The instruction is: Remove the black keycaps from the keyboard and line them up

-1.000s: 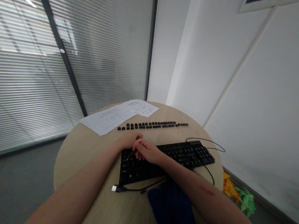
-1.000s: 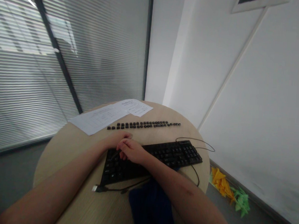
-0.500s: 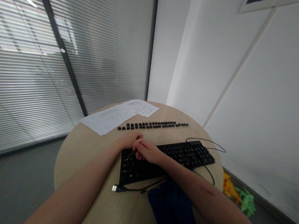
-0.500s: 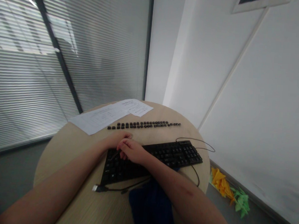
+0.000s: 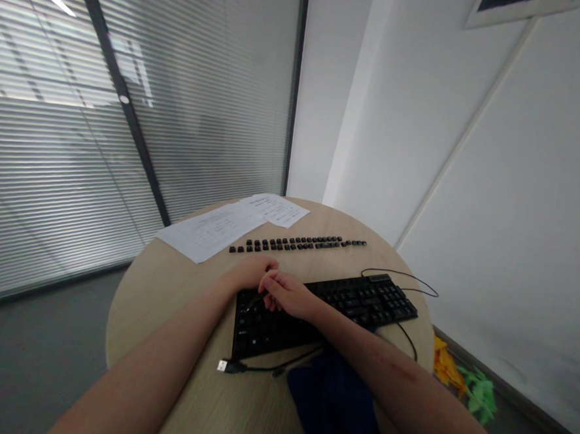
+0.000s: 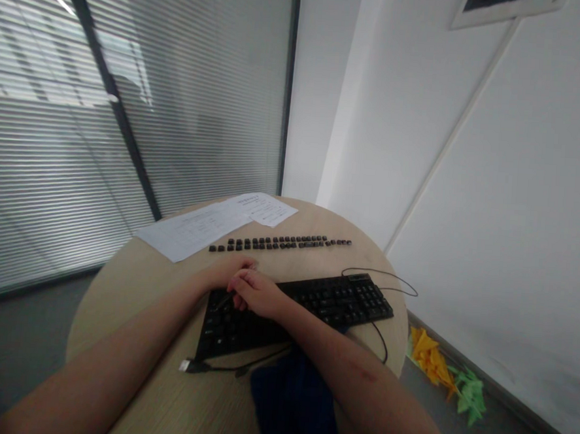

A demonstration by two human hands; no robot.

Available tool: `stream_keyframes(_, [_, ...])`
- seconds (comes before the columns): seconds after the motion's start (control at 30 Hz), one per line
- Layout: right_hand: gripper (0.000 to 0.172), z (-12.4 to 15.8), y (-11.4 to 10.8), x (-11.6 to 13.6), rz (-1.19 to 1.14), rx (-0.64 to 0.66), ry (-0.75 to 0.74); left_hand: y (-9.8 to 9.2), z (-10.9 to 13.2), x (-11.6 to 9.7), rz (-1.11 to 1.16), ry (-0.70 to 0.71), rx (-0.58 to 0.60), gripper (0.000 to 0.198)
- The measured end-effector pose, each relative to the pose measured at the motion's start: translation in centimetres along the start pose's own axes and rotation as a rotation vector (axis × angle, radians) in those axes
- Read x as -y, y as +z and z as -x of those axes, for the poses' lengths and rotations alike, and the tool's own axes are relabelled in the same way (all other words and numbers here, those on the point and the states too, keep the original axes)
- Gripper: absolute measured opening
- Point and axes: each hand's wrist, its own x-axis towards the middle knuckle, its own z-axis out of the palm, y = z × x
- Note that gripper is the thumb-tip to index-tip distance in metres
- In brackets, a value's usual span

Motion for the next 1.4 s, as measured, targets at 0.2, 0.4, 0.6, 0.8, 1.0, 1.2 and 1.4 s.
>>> stream_keyframes(0.2, [0.025,-0.03,0.05,0.01,0.011,-0.006,0.006,-0.01,0.01,0.01,0.002,0.011,0.002,0.007])
stream_keyframes(0.4, [0.025,-0.05,0.04,-0.07,0.0,-0.008,0.001,-0.06,0.17,-0.09,-0.014,0.003,0.001,0.006])
stream_keyframes(0.6, [0.025,-0.02,-0.01,-0.21,0.005,-0.001,-0.006,-0.09,0.12,-0.15,-0.019,0.0,0.009,0.007])
stream_keyframes(0.8, [0.026,0.07,-0.01,-0.05,0.007,-0.005,-0.013,-0.23,0.23,-0.37,0.026,-0.002,0.011,0.004])
stream_keyframes(1.0, [0.027,0.04,-0.07,-0.15,0.015,-0.004,-0.013,-0.24,0.16,-0.44,-0.018,-0.023,0.023,0.006])
stream_keyframes(1.2, [0.03,-0.05,-0.04,-0.67,0.008,-0.009,-0.032,-0.23,0.18,-0.46,-0.014,-0.026,0.029,0.006])
stream_keyframes(1.4, [0.033,-0.23,-0.09,-0.95,0.0,-0.005,-0.032,-0.13,0.22,-0.48,-0.014,-0.03,0.01,0.004])
